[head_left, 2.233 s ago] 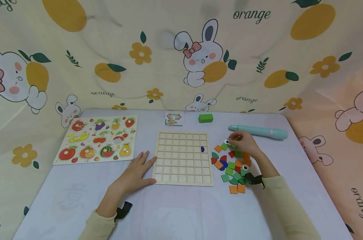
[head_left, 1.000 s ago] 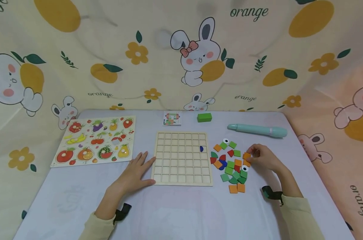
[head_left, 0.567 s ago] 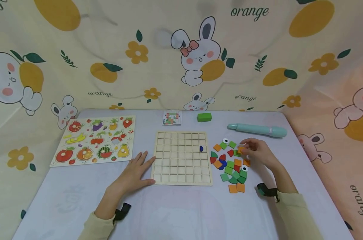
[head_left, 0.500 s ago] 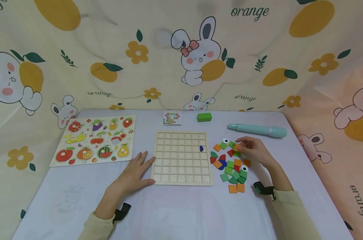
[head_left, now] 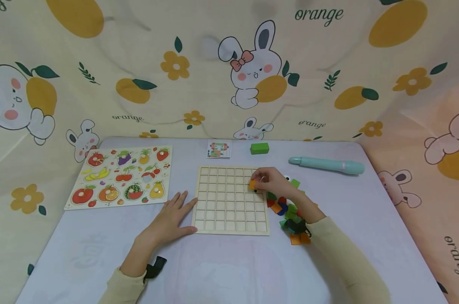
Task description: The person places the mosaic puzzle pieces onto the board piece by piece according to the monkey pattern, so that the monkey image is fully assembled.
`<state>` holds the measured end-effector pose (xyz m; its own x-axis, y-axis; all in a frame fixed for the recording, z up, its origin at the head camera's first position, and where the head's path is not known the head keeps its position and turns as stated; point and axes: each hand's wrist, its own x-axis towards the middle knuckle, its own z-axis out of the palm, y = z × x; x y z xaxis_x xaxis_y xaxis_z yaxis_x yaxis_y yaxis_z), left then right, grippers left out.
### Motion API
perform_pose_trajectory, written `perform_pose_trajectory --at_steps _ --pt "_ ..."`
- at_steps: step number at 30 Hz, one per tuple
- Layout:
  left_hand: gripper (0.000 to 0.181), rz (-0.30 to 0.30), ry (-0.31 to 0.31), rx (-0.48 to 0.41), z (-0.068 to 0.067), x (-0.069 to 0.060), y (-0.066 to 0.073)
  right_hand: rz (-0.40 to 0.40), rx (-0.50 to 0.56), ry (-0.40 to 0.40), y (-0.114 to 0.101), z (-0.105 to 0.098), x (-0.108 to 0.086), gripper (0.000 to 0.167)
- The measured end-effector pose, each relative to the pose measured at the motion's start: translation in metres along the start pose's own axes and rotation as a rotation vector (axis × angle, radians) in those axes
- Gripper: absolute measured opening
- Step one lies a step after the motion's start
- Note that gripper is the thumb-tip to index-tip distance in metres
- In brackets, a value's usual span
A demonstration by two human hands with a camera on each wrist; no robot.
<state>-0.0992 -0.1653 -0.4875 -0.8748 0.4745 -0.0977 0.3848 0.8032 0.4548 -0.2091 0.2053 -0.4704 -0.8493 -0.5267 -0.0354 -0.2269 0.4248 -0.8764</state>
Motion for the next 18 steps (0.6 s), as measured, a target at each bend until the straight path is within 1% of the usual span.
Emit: perform_pose_trajectory --at_steps 3,5,11,18 --pt "0.084 -0.012 -0.007 -0.004 0.0 0.0 0.0 -0.021 -0.063 0.005 -0.003 0.009 0.009 0.013" --pt "0.084 -0.017 -0.014 -0.007 0.0 0.001 0.001 -0.019 -0.1 0.024 -0.002 0.014 0.012 0.012" --pt "0.084 -0.022 -0.019 0.0 0.0 0.001 0.002 0.007 -0.168 0.064 -0.002 0.024 0.008 0.013" --pt "0.083 -0.01 -0.009 -0.017 -0.004 -0.001 0.004 0.022 -0.211 0.098 0.0 0.028 0.005 0.013"
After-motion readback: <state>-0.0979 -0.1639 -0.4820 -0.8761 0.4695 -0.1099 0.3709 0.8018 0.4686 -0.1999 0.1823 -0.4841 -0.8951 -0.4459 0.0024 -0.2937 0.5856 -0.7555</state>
